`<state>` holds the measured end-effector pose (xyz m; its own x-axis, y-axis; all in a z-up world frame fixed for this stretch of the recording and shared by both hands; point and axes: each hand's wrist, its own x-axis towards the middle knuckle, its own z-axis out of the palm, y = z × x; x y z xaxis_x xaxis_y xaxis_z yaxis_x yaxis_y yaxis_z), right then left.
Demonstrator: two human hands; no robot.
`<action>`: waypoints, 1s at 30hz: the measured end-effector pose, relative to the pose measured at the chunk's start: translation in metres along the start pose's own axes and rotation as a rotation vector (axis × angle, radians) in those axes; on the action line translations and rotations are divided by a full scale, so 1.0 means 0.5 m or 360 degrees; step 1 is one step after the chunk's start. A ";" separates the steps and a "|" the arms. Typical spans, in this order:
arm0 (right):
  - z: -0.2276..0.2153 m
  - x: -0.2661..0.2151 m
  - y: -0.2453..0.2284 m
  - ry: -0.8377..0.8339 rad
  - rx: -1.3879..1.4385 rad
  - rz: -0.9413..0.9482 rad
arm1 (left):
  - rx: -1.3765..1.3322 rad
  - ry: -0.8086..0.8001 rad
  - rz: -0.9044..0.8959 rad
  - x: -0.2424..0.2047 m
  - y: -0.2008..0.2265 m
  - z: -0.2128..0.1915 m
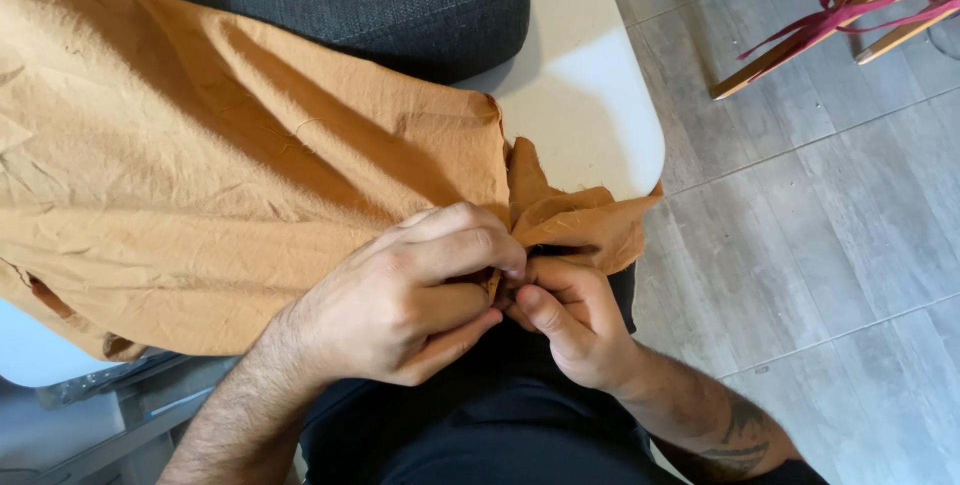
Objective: Using small snips to carefully trim loose threads and excess material from the edges of a piece of orange fabric.
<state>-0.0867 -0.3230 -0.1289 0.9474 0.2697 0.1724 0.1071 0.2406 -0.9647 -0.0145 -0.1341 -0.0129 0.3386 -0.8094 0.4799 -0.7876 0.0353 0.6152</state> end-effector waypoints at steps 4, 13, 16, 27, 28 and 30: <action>0.003 0.002 0.000 0.0015 0.0042 -0.0065 | -0.0001 0.0016 0.0013 0.002 0.000 0.001; 0.000 0.006 -0.005 0.0052 -0.0087 -0.0070 | -0.0001 -0.0023 0.0002 0.001 -0.005 0.012; -0.001 0.001 -0.007 0.0094 -0.0241 -0.0076 | -0.0007 -0.0039 -0.0028 -0.006 -0.002 0.009; -0.004 0.009 -0.006 0.0143 -0.0291 -0.0136 | -0.0016 -0.0065 -0.0050 -0.014 -0.011 0.006; -0.004 0.006 -0.005 0.0167 -0.0280 -0.0126 | -0.0026 -0.0061 -0.0052 -0.015 -0.011 0.007; -0.002 0.001 -0.003 0.0188 -0.0267 -0.0111 | -0.0037 -0.0054 -0.0059 -0.017 -0.009 0.009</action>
<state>-0.0861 -0.3243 -0.1274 0.9637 0.1445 0.2247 0.2127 0.0938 -0.9726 -0.0160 -0.1300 -0.0224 0.3492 -0.8299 0.4352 -0.7627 0.0182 0.6466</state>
